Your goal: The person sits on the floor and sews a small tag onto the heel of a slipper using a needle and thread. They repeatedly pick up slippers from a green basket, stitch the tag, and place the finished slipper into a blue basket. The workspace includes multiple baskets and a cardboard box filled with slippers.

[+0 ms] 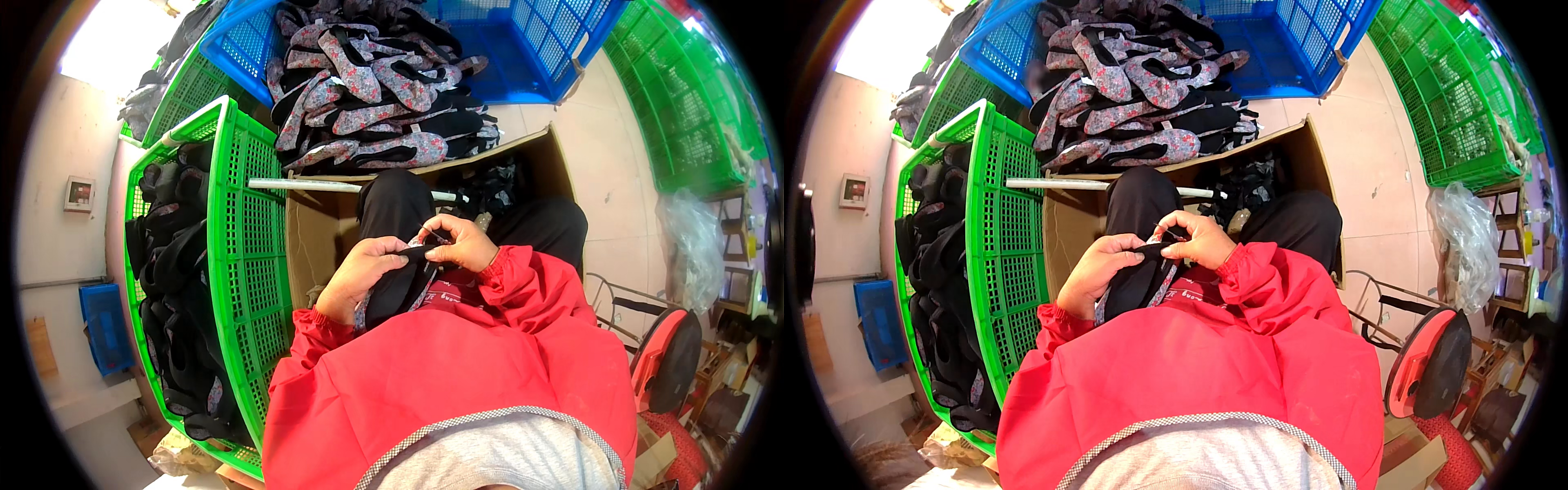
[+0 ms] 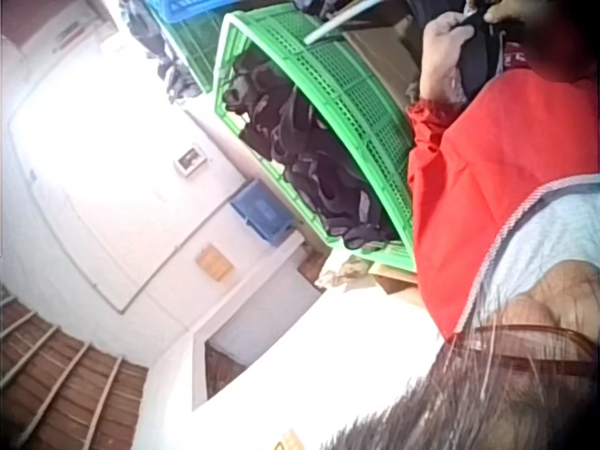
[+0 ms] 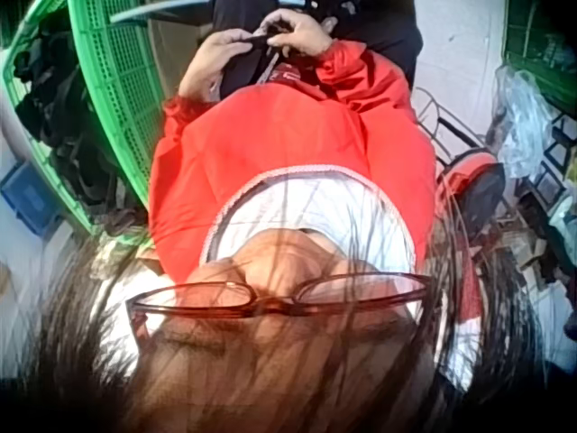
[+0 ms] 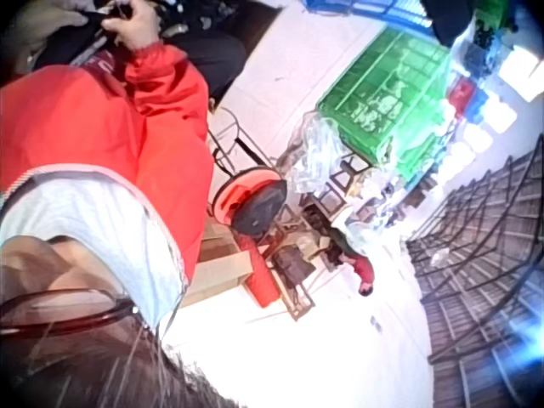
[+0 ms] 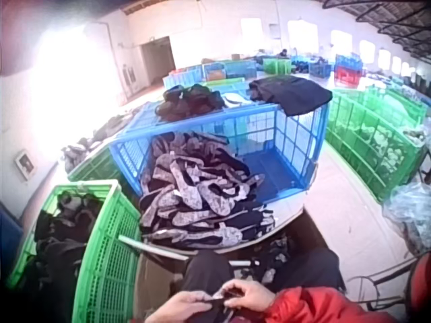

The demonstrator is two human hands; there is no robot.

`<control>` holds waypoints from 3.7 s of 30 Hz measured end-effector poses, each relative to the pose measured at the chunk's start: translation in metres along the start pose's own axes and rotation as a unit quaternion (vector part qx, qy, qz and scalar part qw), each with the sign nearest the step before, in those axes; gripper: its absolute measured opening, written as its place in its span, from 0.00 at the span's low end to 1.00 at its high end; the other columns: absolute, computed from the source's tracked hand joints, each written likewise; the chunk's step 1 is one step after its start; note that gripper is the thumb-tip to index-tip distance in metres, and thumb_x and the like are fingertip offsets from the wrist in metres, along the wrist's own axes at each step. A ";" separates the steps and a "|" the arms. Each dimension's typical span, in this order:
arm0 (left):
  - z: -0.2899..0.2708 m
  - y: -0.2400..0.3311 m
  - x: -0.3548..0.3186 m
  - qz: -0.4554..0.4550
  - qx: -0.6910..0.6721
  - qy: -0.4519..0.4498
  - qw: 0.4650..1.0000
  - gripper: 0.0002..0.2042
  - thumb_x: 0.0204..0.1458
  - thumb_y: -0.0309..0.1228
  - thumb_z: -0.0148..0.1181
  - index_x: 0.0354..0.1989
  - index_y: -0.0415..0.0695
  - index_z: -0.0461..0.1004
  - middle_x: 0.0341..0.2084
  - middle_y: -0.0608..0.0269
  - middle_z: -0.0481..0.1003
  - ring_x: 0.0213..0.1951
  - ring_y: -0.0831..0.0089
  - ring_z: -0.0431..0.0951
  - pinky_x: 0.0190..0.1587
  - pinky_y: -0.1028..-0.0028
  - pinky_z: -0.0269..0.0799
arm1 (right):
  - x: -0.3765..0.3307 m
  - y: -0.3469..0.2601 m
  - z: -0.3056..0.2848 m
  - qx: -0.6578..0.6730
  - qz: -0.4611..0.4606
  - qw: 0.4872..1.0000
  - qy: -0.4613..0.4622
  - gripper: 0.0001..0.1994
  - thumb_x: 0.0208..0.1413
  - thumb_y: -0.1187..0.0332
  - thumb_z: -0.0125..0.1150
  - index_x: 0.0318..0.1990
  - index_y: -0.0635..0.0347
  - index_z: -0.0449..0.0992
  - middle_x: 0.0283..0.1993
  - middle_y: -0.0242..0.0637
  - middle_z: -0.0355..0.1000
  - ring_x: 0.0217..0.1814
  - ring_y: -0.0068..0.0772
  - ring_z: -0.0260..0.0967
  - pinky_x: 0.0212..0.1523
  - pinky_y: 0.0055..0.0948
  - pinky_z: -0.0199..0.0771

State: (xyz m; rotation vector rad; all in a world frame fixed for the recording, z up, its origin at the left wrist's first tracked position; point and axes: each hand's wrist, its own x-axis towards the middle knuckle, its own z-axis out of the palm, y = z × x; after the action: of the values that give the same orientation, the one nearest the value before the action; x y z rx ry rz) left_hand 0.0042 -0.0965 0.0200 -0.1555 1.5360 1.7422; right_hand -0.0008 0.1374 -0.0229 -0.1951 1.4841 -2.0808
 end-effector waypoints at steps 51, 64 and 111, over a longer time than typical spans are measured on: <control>0.075 0.069 0.029 0.439 0.542 0.375 0.611 0.19 0.38 0.22 0.57 0.43 0.37 0.75 0.33 0.55 0.71 0.39 0.55 0.72 0.41 0.63 0.71 | 0.019 -0.065 0.008 -0.473 -0.220 0.805 0.283 0.21 0.46 0.74 0.68 0.50 0.60 0.73 0.44 0.48 0.76 0.47 0.50 0.75 0.48 0.36 0.74; 0.032 0.055 -0.039 0.400 0.516 0.115 0.749 0.10 0.35 0.22 0.60 0.31 0.39 0.75 0.27 0.54 0.73 0.35 0.54 0.75 0.39 0.59 0.72 | -0.022 -0.079 0.021 -0.396 -0.189 0.899 -0.022 0.11 0.46 0.78 0.61 0.40 0.61 0.77 0.30 0.42 0.73 0.32 0.37 0.73 0.36 0.32 0.72; 0.028 -0.012 0.045 0.311 -0.520 0.088 0.791 0.14 0.57 0.16 0.56 0.28 0.55 0.69 0.32 0.68 0.77 0.40 0.75 0.77 0.48 0.73 0.73 | -0.012 0.052 0.013 0.246 0.044 0.966 0.072 0.18 0.55 0.70 0.68 0.52 0.54 0.70 0.33 0.24 0.74 0.26 0.17 0.69 0.24 0.17 0.65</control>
State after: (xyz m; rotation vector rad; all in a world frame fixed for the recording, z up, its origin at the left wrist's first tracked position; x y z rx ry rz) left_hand -0.0076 -0.0517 -0.0075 -0.3925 0.5477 3.0402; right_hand 0.0330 0.1218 -0.0627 0.2138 0.9837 -2.3506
